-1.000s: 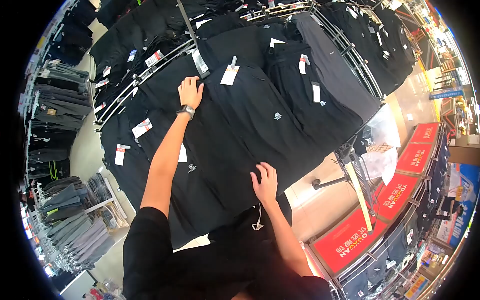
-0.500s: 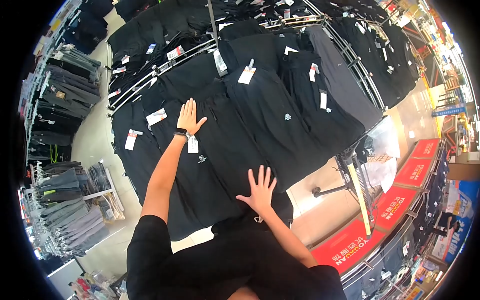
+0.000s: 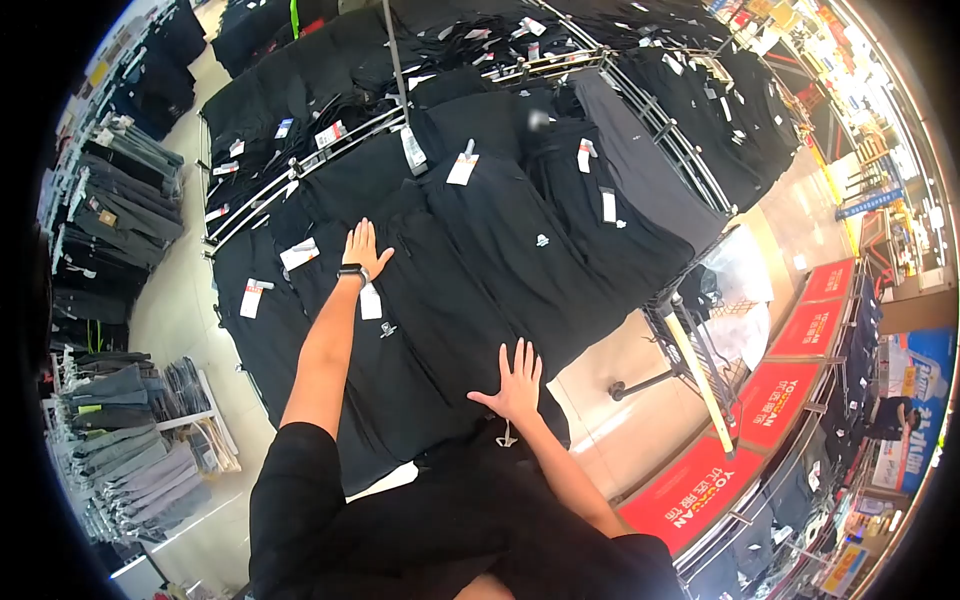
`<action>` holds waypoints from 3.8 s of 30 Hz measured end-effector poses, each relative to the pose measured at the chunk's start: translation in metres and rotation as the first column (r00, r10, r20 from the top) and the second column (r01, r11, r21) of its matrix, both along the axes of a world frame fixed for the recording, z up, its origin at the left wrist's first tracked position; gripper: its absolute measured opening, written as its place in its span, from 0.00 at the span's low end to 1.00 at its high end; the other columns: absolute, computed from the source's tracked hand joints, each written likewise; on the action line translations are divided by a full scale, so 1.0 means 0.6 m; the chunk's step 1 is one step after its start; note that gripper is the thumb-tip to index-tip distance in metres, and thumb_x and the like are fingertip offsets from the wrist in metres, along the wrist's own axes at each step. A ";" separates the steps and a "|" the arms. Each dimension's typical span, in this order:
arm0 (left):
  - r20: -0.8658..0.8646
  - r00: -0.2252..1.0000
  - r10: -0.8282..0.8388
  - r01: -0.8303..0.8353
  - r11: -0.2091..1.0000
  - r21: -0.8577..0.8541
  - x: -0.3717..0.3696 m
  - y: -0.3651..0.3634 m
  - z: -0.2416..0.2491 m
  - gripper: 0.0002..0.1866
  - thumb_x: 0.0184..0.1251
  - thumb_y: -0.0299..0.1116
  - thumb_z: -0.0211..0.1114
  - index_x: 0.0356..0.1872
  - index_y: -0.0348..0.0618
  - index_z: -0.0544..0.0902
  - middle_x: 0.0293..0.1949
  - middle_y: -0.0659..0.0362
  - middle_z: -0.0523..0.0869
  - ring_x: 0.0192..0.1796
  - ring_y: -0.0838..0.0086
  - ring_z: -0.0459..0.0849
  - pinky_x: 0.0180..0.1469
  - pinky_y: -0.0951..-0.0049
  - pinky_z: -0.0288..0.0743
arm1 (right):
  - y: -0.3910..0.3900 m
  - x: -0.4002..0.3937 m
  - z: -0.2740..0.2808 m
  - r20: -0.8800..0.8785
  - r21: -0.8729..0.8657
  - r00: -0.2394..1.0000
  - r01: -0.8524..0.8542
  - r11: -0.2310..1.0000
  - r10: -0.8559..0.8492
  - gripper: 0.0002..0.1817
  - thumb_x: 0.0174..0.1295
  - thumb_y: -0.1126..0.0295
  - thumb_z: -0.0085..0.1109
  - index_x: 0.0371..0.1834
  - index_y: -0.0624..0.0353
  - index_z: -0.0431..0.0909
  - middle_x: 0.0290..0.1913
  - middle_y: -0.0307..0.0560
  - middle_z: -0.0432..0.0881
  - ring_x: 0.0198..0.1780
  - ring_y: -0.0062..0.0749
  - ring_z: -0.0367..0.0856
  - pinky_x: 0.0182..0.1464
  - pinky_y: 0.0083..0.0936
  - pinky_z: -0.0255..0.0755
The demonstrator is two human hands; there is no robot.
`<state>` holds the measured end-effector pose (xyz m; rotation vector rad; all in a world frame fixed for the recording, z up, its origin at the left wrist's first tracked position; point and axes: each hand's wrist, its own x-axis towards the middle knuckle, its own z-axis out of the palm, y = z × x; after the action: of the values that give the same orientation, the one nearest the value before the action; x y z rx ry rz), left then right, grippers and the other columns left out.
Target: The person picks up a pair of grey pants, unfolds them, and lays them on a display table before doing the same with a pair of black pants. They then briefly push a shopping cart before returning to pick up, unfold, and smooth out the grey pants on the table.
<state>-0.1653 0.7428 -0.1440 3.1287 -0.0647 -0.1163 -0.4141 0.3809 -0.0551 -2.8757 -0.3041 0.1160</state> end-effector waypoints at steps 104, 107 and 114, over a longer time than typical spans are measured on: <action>-0.155 0.200 -0.967 0.936 0.236 -0.262 -0.221 -0.935 0.245 0.34 0.48 0.49 0.74 0.56 0.43 0.78 0.53 0.46 0.81 0.57 0.54 0.79 0.59 0.58 0.73 | -0.572 -0.150 0.079 -0.062 -0.039 0.646 0.760 0.648 -0.761 0.27 0.46 0.34 0.63 0.30 0.46 0.87 0.28 0.49 0.85 0.35 0.48 0.85 0.39 0.45 0.77; -0.269 0.202 -0.942 0.957 0.248 -0.151 -0.230 -0.936 0.208 0.22 0.55 0.54 0.68 0.40 0.46 0.88 0.37 0.52 0.89 0.41 0.58 0.88 0.47 0.59 0.81 | -0.577 -0.159 0.083 -0.142 -0.008 0.751 0.650 0.760 -0.645 0.30 0.45 0.35 0.63 0.29 0.53 0.86 0.26 0.53 0.85 0.33 0.50 0.85 0.37 0.46 0.78; -0.266 0.334 -0.904 0.916 0.379 -0.136 -0.227 -0.947 0.233 0.23 0.53 0.53 0.68 0.34 0.40 0.87 0.36 0.46 0.88 0.40 0.53 0.87 0.45 0.57 0.81 | -0.579 -0.137 0.067 -0.110 -0.058 0.714 0.690 0.721 -0.692 0.32 0.43 0.37 0.64 0.24 0.62 0.85 0.26 0.58 0.84 0.31 0.53 0.85 0.36 0.44 0.79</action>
<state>-0.3018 0.1743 -0.0043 2.5630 -1.8350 -0.5874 -0.4966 0.0334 -0.0147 -2.7613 0.8126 0.1521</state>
